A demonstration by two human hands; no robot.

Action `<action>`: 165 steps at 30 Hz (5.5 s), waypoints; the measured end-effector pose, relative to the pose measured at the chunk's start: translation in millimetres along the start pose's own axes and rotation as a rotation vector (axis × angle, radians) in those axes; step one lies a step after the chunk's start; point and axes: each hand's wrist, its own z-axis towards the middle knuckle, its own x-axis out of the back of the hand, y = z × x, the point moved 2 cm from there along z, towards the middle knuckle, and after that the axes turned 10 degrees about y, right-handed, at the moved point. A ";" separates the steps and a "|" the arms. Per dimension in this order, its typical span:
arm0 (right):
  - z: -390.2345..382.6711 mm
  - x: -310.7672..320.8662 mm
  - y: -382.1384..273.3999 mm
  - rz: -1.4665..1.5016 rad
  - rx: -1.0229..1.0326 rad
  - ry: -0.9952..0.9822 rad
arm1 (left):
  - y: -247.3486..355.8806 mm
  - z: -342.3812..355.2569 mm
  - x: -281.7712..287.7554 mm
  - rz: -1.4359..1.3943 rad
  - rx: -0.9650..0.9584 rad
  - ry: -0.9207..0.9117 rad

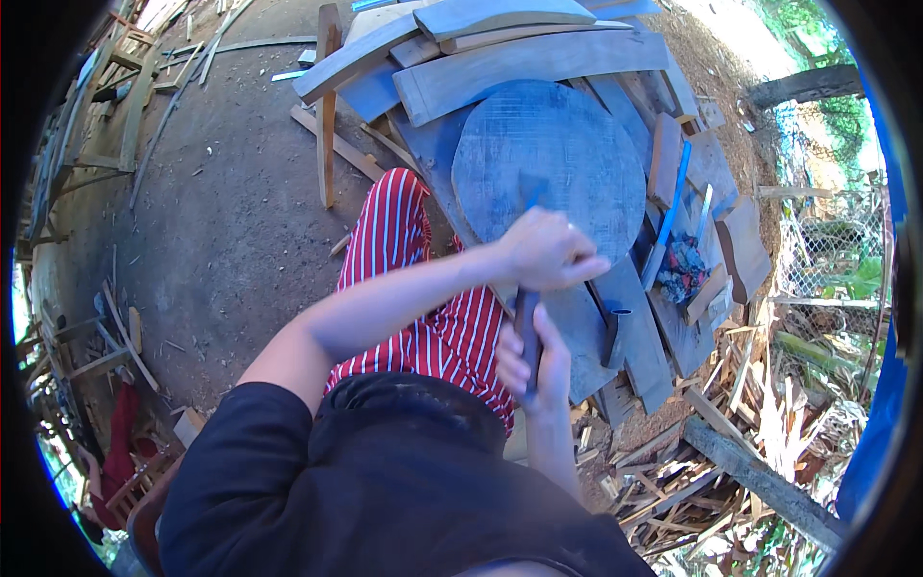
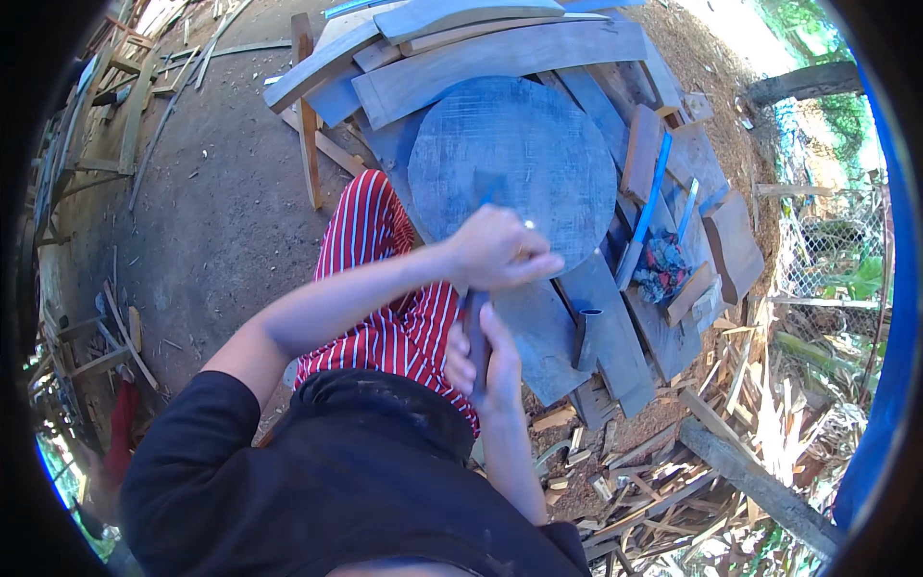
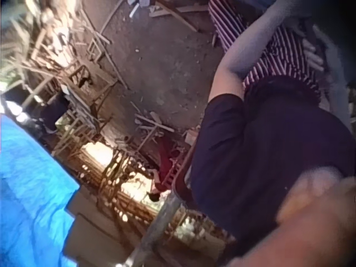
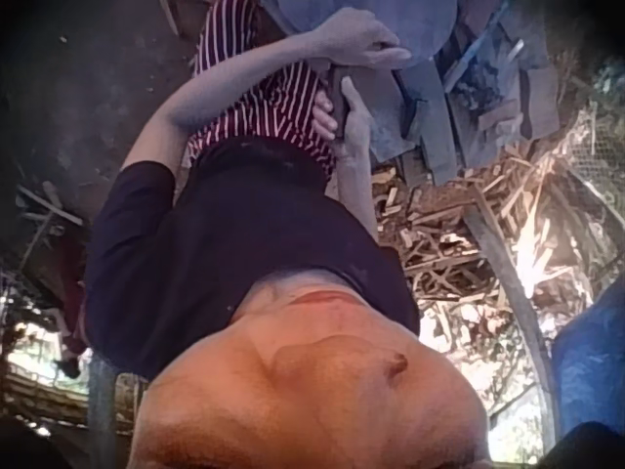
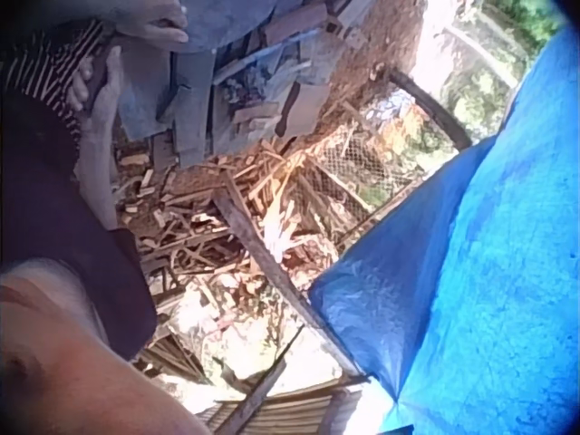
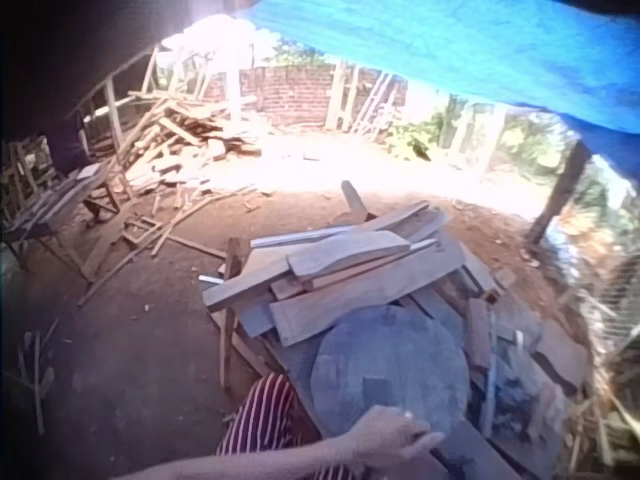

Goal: Manually sand and carve a circular wooden piece using sandpaper and a chisel.

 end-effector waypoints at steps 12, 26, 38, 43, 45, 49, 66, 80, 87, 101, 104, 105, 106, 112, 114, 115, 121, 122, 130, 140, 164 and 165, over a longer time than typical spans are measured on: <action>3.1 -12.0 -20.6 0.343 -0.073 -0.275 | -76.7 -14.4 81.7 0.340 0.240 0.758; -13.0 7.3 -39.7 0.341 0.036 -0.246 | -13.5 -46.7 -23.2 -0.092 0.561 0.610; -39.1 33.7 -9.3 0.157 0.019 -0.003 | 46.6 -26.5 -29.0 -0.238 -0.387 -0.267; -20.7 30.0 -22.4 0.249 0.016 -0.143 | 27.3 -1.4 -34.9 -0.233 -0.315 -0.235; -1.9 16.9 -41.0 0.251 0.000 -0.265 | 13.7 21.5 -30.7 -0.190 -0.262 -0.258; 7.7 0.5 -52.7 0.295 0.104 -0.077 | 8.9 36.5 -29.3 -0.164 -0.178 -0.203; -37.6 23.5 -19.0 -0.198 0.472 0.319 | -107.9 164.5 -56.3 0.589 -0.095 0.057; -19.2 42.7 -25.0 -0.369 0.731 0.460 | -78.5 120.1 -41.5 0.753 0.006 0.019; 19.1 28.5 -24.5 -0.161 0.904 0.545 | -107.3 136.6 -41.1 0.695 -0.005 0.019; 7.3 34.5 -28.5 -0.155 0.797 0.431 | -90.2 140.8 -23.5 0.689 0.191 -0.224; 17.8 47.6 -30.6 -0.146 0.858 0.421 | -92.2 140.7 -25.2 0.696 0.179 -0.210; 20.7 51.7 -33.4 -0.180 0.920 0.443 | -93.2 141.4 -26.3 0.711 0.163 -0.188; 24.0 51.5 -37.6 -0.215 0.982 0.463 | -93.5 144.7 -26.9 0.712 0.160 -0.193; 16.3 42.2 -50.9 -0.194 0.995 0.492 | -88.1 151.5 -23.5 0.781 0.189 -0.254; 31.8 55.5 -46.0 -0.116 0.915 0.486 | -90.4 145.9 -26.7 0.788 0.197 -0.183; 27.6 51.4 -45.3 -0.106 0.943 0.500 | -90.2 140.4 -26.7 0.813 0.177 -0.167; 25.9 53.7 -49.1 -0.152 0.968 0.470 | -90.5 139.6 -27.1 0.737 0.224 -0.168; 25.1 54.0 -49.7 -0.152 0.973 0.468 | -91.5 138.9 -25.5 0.736 0.220 -0.164; 11.2 57.2 -51.3 -0.152 0.828 0.425 | -67.3 85.7 17.5 0.559 -0.080 0.011; -0.7 61.7 -59.9 -0.269 0.817 0.416 | 1.6 -64.5 23.2 -0.818 1.046 0.343; -66.5 141.8 -130.3 -0.665 1.089 1.031 | 3.1 -55.8 29.0 -0.868 1.245 0.172; -64.5 145.8 -138.9 -0.873 1.015 1.152 | 2.7 -55.0 29.5 -0.853 1.243 0.177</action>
